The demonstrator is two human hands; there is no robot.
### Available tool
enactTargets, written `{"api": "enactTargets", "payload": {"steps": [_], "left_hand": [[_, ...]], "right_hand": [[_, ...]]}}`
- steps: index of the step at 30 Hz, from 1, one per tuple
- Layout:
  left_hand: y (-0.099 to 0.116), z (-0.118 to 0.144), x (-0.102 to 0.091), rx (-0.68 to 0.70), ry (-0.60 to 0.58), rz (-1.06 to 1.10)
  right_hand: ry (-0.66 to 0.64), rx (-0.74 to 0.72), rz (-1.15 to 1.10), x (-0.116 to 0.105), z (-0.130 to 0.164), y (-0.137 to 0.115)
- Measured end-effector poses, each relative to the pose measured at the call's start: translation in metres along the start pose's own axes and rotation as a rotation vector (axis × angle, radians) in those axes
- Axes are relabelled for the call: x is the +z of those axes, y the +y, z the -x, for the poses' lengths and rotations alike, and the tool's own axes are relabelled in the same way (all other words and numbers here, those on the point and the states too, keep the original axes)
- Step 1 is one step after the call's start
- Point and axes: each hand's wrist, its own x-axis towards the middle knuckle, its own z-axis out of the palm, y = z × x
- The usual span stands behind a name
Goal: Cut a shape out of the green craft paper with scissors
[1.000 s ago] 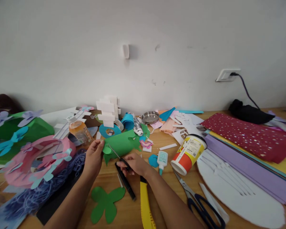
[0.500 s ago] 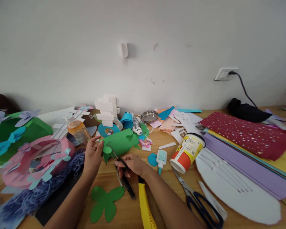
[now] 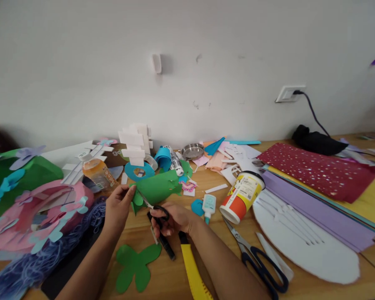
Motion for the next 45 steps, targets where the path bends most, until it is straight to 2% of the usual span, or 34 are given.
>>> {"api": "enactTargets", "payload": {"steps": [2,9,17,21,24,28,32,36,38,45], "left_hand": [[0.0,-0.001,-0.001,-0.008,0.023,0.004],[-0.004,-0.004,0.0,-0.068,0.053,0.143],[-0.004,0.0,0.001,-0.015,0.065,0.008],[-0.005,0.0,0.002,-0.058,0.043,0.024],[-0.007,-0.003,0.001,-0.123,0.063,0.091],[-0.012,-0.007,-0.002,-0.151,0.116,0.213],[-0.017,-0.009,-0.003,-0.147,0.115,0.246],[-0.019,-0.009,-0.003,-0.139,0.095,0.256],[-0.019,-0.009,-0.003,-0.142,0.099,0.261],[-0.013,-0.006,0.0,-0.183,0.076,0.288]], "right_hand": [[-0.044,0.015,-0.017,0.0,0.001,-0.001],[-0.056,0.015,-0.013,0.0,-0.003,0.002],[0.018,-0.03,-0.03,0.008,-0.008,0.002],[-0.019,-0.058,-0.056,0.008,-0.009,0.002],[-0.042,-0.029,-0.031,0.005,-0.001,-0.004],[0.024,0.011,0.146,-0.004,0.019,-0.02],[0.016,-0.097,0.109,-0.015,0.029,-0.027],[0.06,-0.085,0.146,-0.018,0.019,-0.018],[0.053,-0.049,0.189,-0.016,0.012,-0.013],[0.068,-0.058,0.214,-0.004,0.001,-0.007]]}}
